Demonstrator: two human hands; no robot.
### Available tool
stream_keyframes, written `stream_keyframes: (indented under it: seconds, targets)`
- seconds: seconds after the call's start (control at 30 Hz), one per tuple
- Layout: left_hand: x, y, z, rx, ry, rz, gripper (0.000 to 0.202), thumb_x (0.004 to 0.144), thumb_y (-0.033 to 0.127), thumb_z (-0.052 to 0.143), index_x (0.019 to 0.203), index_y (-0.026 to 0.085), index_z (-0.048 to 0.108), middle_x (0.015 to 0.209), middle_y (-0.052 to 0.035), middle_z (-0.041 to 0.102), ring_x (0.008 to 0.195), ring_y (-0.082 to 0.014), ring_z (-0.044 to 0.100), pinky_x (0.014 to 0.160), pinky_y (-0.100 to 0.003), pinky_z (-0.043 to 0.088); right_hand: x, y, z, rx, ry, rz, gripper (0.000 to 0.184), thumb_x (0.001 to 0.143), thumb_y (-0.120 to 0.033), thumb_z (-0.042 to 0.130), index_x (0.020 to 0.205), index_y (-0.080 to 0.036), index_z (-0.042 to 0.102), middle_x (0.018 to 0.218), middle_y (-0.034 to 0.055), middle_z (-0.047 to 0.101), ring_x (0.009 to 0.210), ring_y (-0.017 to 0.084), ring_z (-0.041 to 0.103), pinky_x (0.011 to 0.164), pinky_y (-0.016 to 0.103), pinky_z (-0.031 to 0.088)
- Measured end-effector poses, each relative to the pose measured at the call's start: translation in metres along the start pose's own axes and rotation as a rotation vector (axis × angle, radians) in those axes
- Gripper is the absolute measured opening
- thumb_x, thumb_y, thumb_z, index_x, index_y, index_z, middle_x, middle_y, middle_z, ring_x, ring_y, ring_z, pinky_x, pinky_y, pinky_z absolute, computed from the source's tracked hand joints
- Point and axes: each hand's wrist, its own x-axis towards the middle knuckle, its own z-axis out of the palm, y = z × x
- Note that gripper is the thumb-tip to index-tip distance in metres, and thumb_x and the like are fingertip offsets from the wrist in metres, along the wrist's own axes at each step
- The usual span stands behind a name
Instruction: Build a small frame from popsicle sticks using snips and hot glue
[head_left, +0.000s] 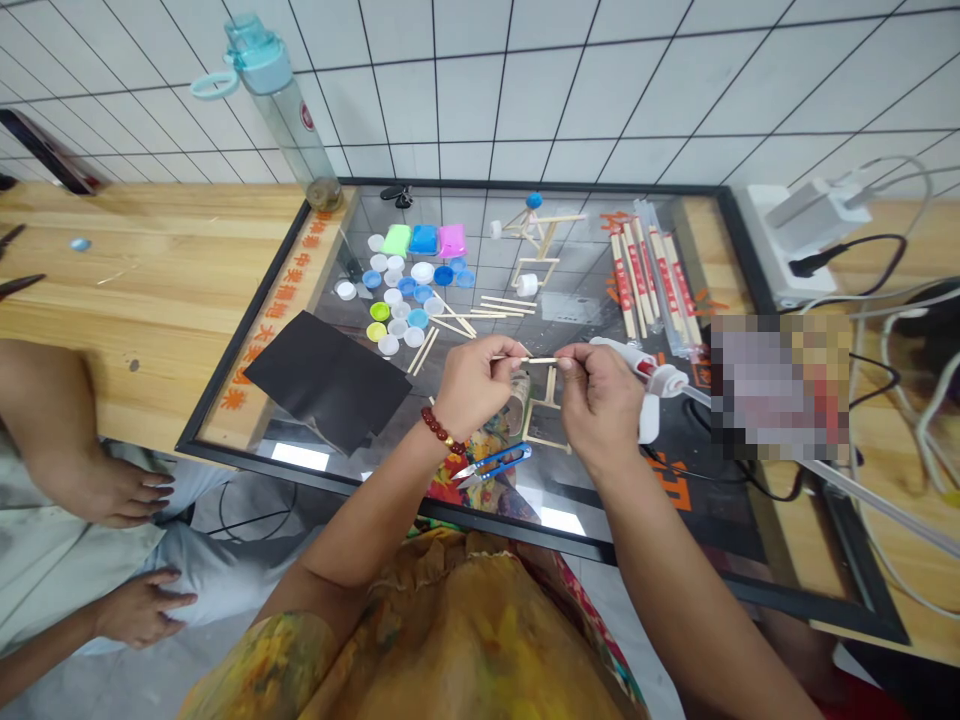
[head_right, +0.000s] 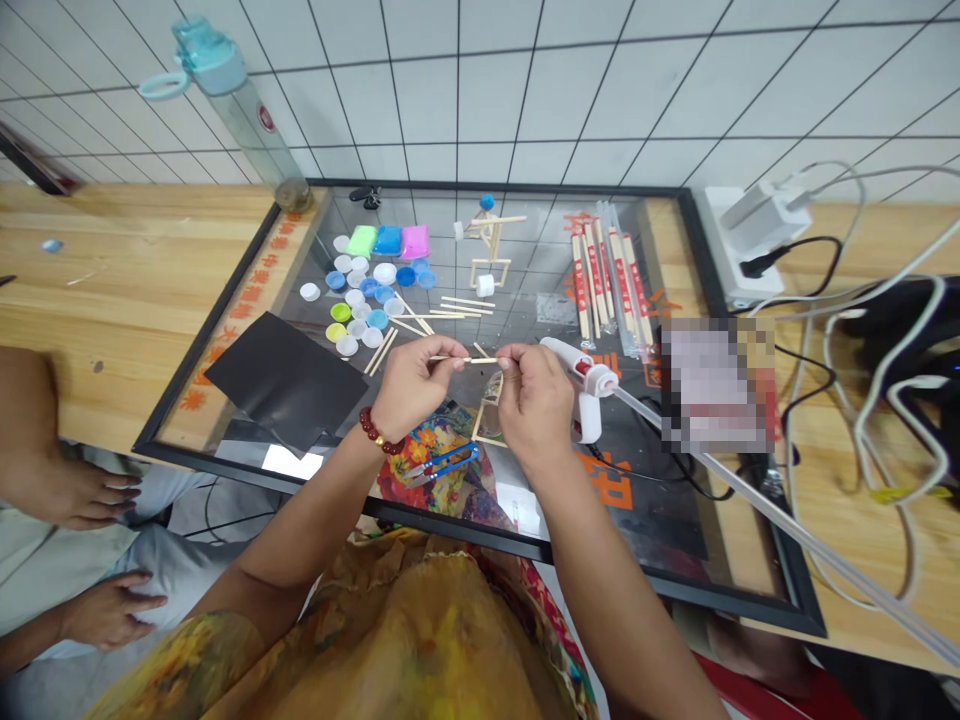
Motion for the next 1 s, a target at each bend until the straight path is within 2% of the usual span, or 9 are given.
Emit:
stream_keyframes:
  seconds: [0.33, 0.53, 0.77, 1.0]
  targets:
    - [-0.0010, 0.0024, -0.0002, 0.033, -0.020, 0.022, 0.017, 0.077, 0.008, 0.053, 0.080, 0.018, 0.067, 0.078, -0.0027, 0.069, 0.070, -0.0140, 0.061, 0.074, -0.027, 0.048, 0.0000, 0.0067, 0.0040, -0.116, -0.028, -0.048, 0.018, 0.094, -0.026, 0.041, 0.085, -0.021, 0.055, 0.082, 0.0070, 0.063, 0.079, 0.021, 0.057, 0.070, 0.033, 0.041]
    - [-0.0011, 0.0009, 0.0005, 0.033, -0.015, 0.023, 0.014, 0.078, 0.011, 0.055, 0.081, 0.017, 0.067, 0.075, -0.0015, 0.068, 0.063, -0.0113, 0.057, 0.065, -0.025, 0.045, -0.0011, 0.0081, 0.0077, -0.249, -0.097, 0.012, 0.022, 0.094, -0.027, 0.039, 0.087, -0.019, 0.059, 0.082, 0.0087, 0.064, 0.076, 0.022, 0.056, 0.069, 0.033, 0.039]
    - [0.0022, 0.0049, -0.0021, -0.174, -0.041, -0.076, 0.009, 0.082, 0.017, 0.055, 0.083, 0.016, 0.064, 0.076, -0.0021, 0.066, 0.069, -0.0112, 0.058, 0.068, -0.023, 0.044, -0.0025, 0.0058, 0.0071, -0.360, -0.203, 0.065, 0.030, 0.096, -0.033, 0.036, 0.089, -0.017, 0.061, 0.082, 0.0098, 0.064, 0.075, 0.023, 0.055, 0.063, 0.032, 0.033]
    - [0.0056, 0.0020, -0.0027, -0.380, -0.059, -0.203, 0.018, 0.088, 0.030, 0.051, 0.084, 0.016, 0.061, 0.062, 0.0025, 0.056, 0.051, -0.0063, 0.043, 0.055, -0.019, 0.035, -0.0038, 0.0057, 0.0078, -0.365, -0.211, 0.054, 0.032, 0.096, -0.035, 0.036, 0.091, -0.018, 0.063, 0.084, 0.0091, 0.065, 0.076, 0.022, 0.055, 0.063, 0.032, 0.032]
